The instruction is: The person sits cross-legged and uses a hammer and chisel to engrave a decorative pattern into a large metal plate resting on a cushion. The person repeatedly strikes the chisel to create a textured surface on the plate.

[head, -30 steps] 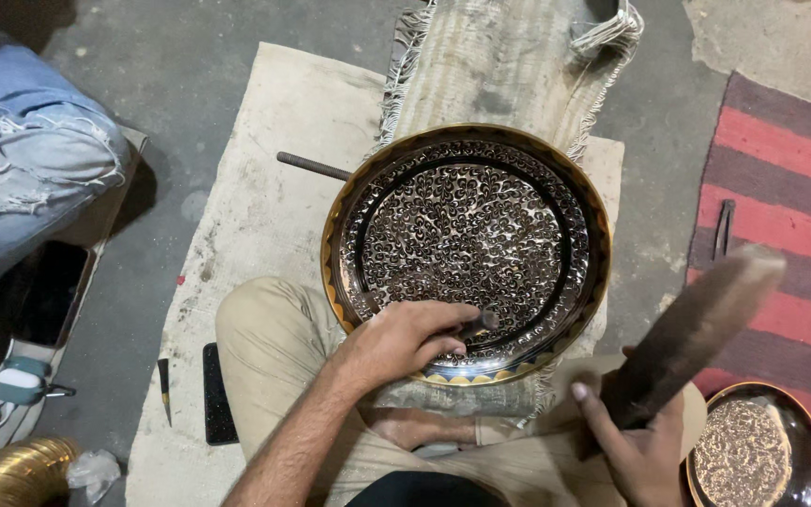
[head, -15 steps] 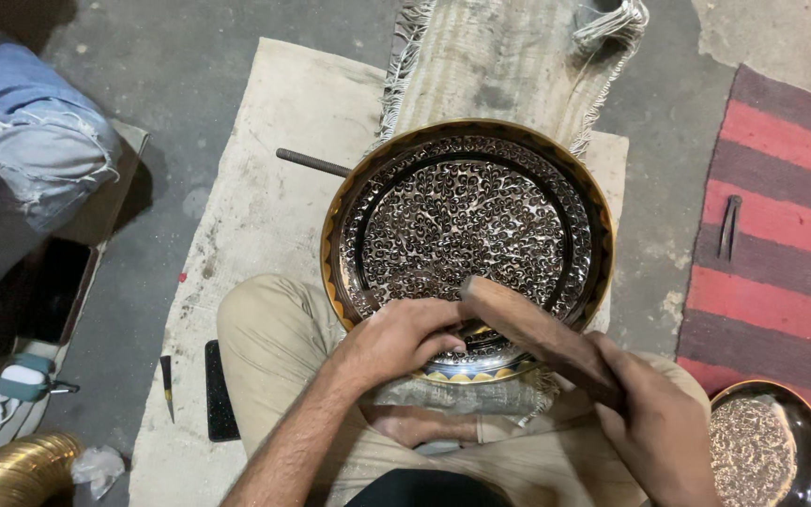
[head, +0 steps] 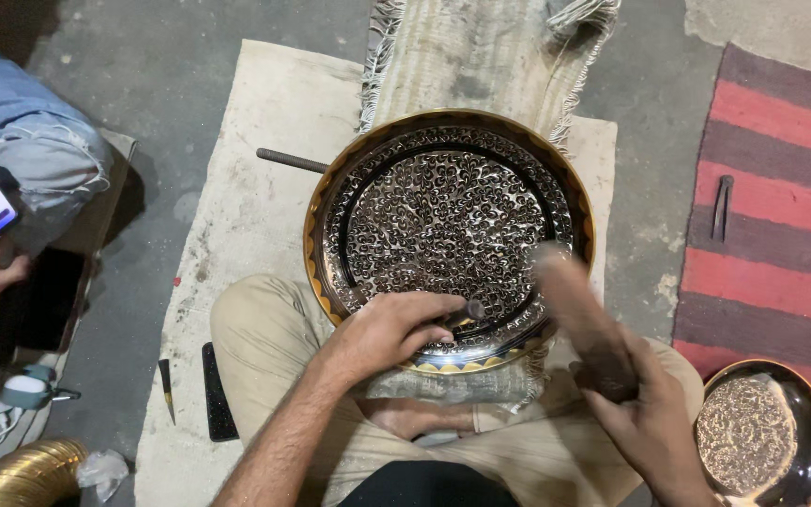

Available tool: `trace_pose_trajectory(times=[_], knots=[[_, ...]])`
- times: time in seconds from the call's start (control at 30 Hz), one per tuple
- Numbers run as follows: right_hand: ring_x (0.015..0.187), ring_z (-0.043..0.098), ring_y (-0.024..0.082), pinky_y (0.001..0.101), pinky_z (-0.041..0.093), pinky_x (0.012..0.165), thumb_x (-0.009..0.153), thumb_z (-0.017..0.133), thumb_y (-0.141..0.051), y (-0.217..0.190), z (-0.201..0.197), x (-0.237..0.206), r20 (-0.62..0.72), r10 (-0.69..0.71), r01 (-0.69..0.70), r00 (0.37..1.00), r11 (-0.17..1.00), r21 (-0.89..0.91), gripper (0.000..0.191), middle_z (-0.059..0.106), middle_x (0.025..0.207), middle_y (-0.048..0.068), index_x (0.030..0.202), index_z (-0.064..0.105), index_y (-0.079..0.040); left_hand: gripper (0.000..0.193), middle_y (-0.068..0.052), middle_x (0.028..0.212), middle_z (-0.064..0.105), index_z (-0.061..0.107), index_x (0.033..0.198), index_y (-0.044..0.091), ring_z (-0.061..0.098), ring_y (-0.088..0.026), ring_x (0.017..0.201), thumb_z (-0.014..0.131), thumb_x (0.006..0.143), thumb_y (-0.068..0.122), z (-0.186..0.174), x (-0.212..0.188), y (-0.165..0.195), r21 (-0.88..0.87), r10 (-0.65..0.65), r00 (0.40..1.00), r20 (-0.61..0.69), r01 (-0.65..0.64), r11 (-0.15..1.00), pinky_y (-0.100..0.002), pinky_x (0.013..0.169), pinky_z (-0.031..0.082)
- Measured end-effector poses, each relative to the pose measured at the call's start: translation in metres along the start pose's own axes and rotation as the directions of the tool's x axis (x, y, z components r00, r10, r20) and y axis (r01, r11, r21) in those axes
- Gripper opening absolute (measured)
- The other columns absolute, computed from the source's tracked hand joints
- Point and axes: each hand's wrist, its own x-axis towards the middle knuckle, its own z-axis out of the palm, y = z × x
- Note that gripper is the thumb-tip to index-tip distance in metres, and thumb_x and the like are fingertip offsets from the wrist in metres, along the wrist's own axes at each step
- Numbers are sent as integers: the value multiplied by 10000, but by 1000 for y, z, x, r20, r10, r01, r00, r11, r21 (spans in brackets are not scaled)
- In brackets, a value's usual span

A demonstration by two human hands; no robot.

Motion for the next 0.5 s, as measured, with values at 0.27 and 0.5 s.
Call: trace_pose_trajectory(times=[0.27, 0.5], knots=[[973, 756, 323, 382, 583, 815, 708, 786, -76, -1, 11, -8, 28, 107, -107, 994, 994, 4, 720, 745, 1064, 188, 1393, 568, -124, 414, -104, 1242, 740, 665, 1308, 123, 728, -259, 1122, 707, 925, 275, -2, -2, -2, 13, 36, 999, 5, -36, 999, -391, 979, 583], [985, 741, 335, 399, 560, 830, 750, 785, -128, -11, 12, -16, 22, 82, -81, 996, 996, -40, 664, 771, 1082, 139, 1374, 564, -186, 429, -96, 1251, 738, 658, 1343, 153, 726, -246, 1115, 691, 935, 279, -2, -2, -1, 0, 29, 1000, 12, -29, 1000, -393, 975, 582]])
